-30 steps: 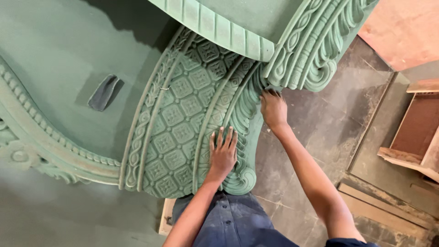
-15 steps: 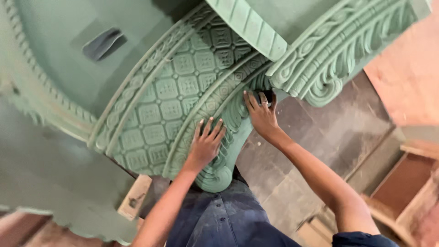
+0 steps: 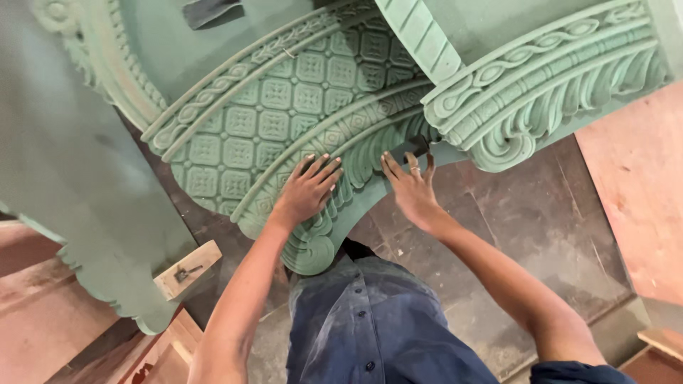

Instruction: The person sands the carved leg of a green-painted wooden furniture piece using a sanding block. They move the block along the intricate patterns and edges of the leg, focusing on smoothing the surface.

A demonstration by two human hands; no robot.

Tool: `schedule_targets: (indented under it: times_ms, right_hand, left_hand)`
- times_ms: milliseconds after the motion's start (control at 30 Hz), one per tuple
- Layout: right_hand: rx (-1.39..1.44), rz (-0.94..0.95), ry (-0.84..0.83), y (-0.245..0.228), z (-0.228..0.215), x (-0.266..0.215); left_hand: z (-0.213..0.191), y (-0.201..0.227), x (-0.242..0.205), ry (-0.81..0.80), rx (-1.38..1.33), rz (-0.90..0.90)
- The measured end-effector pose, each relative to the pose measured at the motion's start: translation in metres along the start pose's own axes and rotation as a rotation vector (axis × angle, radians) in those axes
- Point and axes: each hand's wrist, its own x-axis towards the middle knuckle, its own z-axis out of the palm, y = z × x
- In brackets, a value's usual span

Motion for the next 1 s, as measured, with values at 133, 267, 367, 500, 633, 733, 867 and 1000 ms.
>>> schedule_targets:
  times_ms: [133,267,367,500,633,733,867,1000]
  right_hand:
    - [-0.09,-0.103,0.111,0.01,-0.007,-0.002]
    - [0.013,-0.104,0.17,0.003,0.01,-0.007]
    - [0.174,-0.111,0.123,0.019,0.009,-0.007]
    - [0.904,0.019,0.184,0.033,-0.019,-0.001]
    - [0.329,0.043,0.212,0.001,-0.03,0.008]
    - [-0.051,0.013,-0.025,-0.014,-0.029,0.018]
    - [0.667,0.147,-0.194,0.015,-0.03,0.026]
    - [0.399,0.051,0.157,0.015,-0.031,0.026]
  left_hand:
    - [-0.003,0.001,0.008,-0.009,-0.004,-0.005]
    - [0.001,0.001,-0.003,0.021,-0.012,0.009]
    - [0.001,0.001,0.001,0.051,-0.026,0.006]
    - [-0.005,0.0,0.003,0.063,-0.054,-0.007]
    - [-0.002,0.003,0.001,0.063,-0.044,0.013]
    - [-0.004,-0.002,0.002,0.065,-0.054,0.008]
    - [-0.001,0.002,-0.001,0.045,-0.041,0.006]
    - [0.0,0.001,0.003,0.059,-0.028,0.003]
